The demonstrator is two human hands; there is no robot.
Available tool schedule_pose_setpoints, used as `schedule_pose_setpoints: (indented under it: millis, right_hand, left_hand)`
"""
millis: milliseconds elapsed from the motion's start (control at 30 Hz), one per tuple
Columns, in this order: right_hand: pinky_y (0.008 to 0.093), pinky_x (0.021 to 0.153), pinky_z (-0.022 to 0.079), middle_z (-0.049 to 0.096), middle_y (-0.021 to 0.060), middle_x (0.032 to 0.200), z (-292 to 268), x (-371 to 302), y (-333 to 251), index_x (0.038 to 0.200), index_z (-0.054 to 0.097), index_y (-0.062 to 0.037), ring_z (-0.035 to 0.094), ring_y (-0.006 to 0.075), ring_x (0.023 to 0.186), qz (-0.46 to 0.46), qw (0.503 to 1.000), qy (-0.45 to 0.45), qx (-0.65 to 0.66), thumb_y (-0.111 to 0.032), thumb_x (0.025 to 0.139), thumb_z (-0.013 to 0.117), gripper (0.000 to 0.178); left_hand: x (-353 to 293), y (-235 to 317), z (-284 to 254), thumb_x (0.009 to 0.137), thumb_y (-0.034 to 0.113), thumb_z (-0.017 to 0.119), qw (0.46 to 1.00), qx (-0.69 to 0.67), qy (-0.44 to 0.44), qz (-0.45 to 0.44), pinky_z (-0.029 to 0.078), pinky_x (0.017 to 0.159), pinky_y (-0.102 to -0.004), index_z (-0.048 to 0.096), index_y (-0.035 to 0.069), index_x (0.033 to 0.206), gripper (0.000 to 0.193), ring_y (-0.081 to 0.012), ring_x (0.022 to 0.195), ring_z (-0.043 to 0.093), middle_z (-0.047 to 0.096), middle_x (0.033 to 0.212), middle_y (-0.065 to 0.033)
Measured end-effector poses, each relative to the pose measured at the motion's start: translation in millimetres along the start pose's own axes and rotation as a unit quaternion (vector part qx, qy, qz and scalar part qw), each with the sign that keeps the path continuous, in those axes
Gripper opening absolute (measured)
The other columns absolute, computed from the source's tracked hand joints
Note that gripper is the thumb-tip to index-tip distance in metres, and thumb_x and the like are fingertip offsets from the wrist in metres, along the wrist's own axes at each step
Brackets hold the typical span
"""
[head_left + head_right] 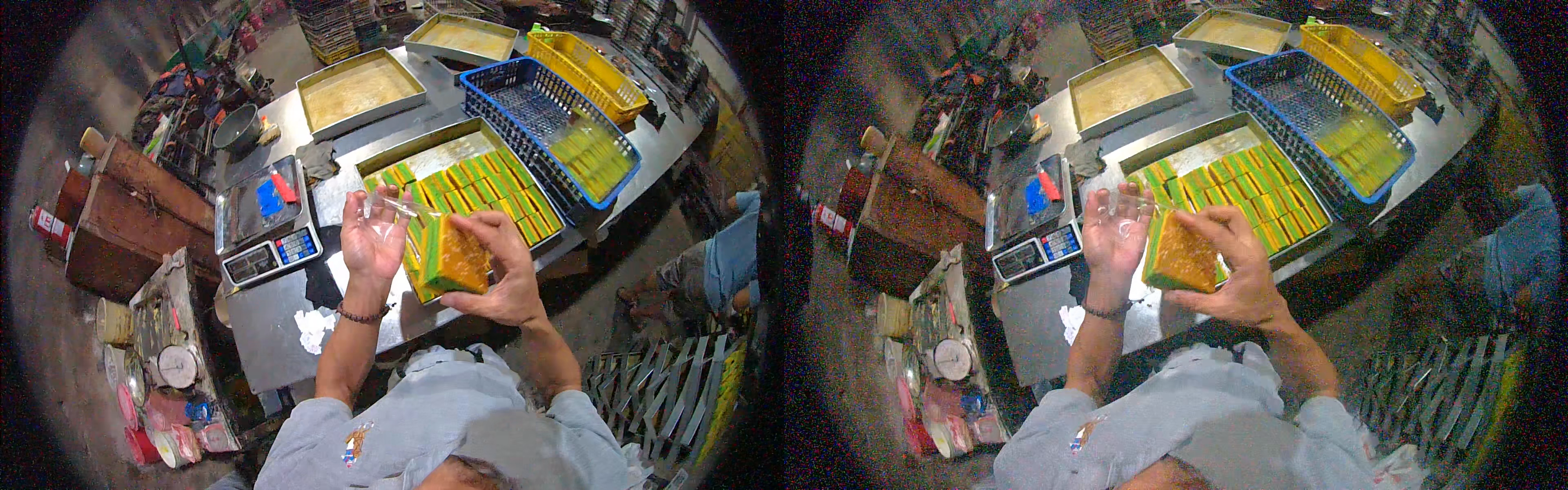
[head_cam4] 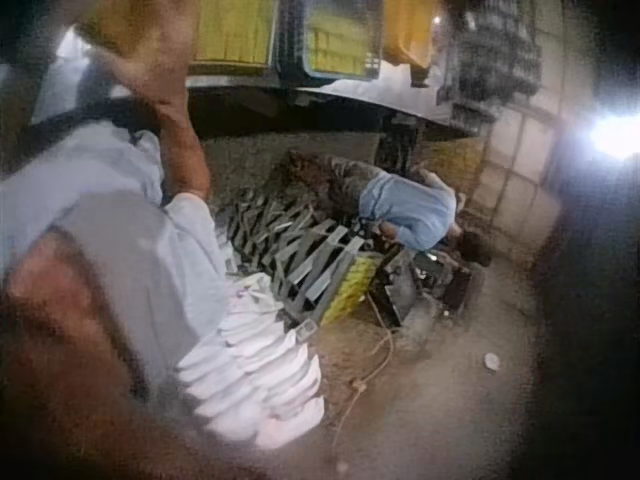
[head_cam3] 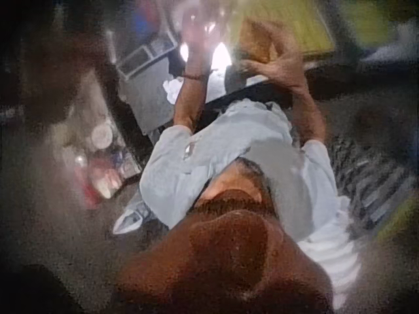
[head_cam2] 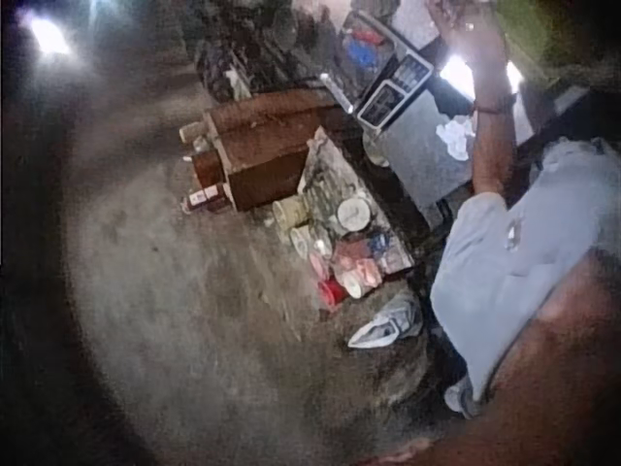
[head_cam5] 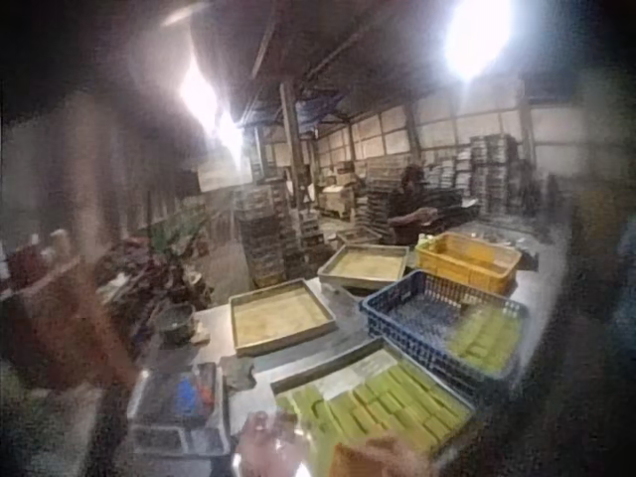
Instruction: The person wraps rectangular yellow-green food bars in clear plastic film, seals each piece, and places them into a blue basket. The person repeats this process for multiple bars taken from a metal tray on the table.
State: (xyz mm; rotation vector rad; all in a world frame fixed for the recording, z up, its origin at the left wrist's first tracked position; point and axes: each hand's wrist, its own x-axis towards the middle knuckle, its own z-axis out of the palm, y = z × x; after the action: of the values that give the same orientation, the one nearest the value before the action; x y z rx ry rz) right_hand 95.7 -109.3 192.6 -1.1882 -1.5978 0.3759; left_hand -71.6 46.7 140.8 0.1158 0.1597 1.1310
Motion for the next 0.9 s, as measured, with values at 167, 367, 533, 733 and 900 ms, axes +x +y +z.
schedule_pose_setpoints:
  millis: [167,367,533,733,900]
  right_hand:
    - [0.0359,0.108,0.042,0.053,0.0112,0.133,-18.2,-5.4,9.6,0.147,0.05,-0.0034,0.052,0.0218,0.126,0.052,0.995,-0.051,0.07,-0.021,0.062,0.098,0.099]
    - [0.0365,0.115,0.039,0.055,0.0129,0.137,-27.1,-8.6,19.5,0.154,0.035,0.0004,0.053,0.023,0.13,0.144,0.939,0.007,0.314,-0.015,0.064,0.097,0.111]
    - [0.0367,0.113,0.043,0.061,0.0157,0.131,-41.2,-14.5,25.6,0.156,0.032,0.0007,0.056,0.0234,0.128,0.212,0.879,0.043,0.425,-0.014,0.065,0.095,0.112]
    - [0.0368,0.108,0.047,0.06,0.0142,0.13,-69.5,-20.5,29.1,0.155,0.034,-0.0033,0.06,0.0238,0.122,0.195,0.892,0.085,0.399,-0.003,0.068,0.091,0.104]
    - [0.0362,0.109,0.047,0.057,0.0157,0.132,-84.8,-21.1,26.9,0.155,0.033,-0.0029,0.06,0.0227,0.122,0.171,0.905,0.092,0.378,-0.002,0.067,0.092,0.106]
  left_hand:
    - [-1.1,-14.6,23.4,0.102,0.035,0.063,0.994,0.063,-0.088,0.002,0.048,0.11,-0.0554,0.068,0.016,0.098,0.02,-0.0288,0.112,0.065,0.072,0.109,-0.0088]
    - [0.4,-23.0,31.7,0.104,0.037,0.059,0.98,0.129,-0.148,-0.044,0.046,0.111,-0.0562,0.065,0.016,0.106,0.022,-0.0315,0.115,0.063,0.071,0.115,-0.0096]
    - [4.6,-31.0,38.7,0.102,0.046,0.06,0.968,0.201,-0.136,-0.066,0.047,0.107,-0.0577,0.052,0.016,0.133,0.043,-0.0357,0.127,0.056,0.056,0.135,-0.0145]
    - [-54.9,-65.4,64.5,0.08,0.014,0.082,0.524,0.762,-0.189,0.33,0.051,0.097,-0.0411,0.041,0.013,0.149,0.081,-0.0321,0.127,0.051,0.032,0.153,-0.0136]
    - [-45.4,-102.4,73.2,0.077,0.001,0.077,0.491,0.763,-0.182,0.379,0.051,0.076,-0.0315,0.063,0.011,0.127,0.053,-0.0171,0.094,0.058,0.047,0.14,-0.0112]
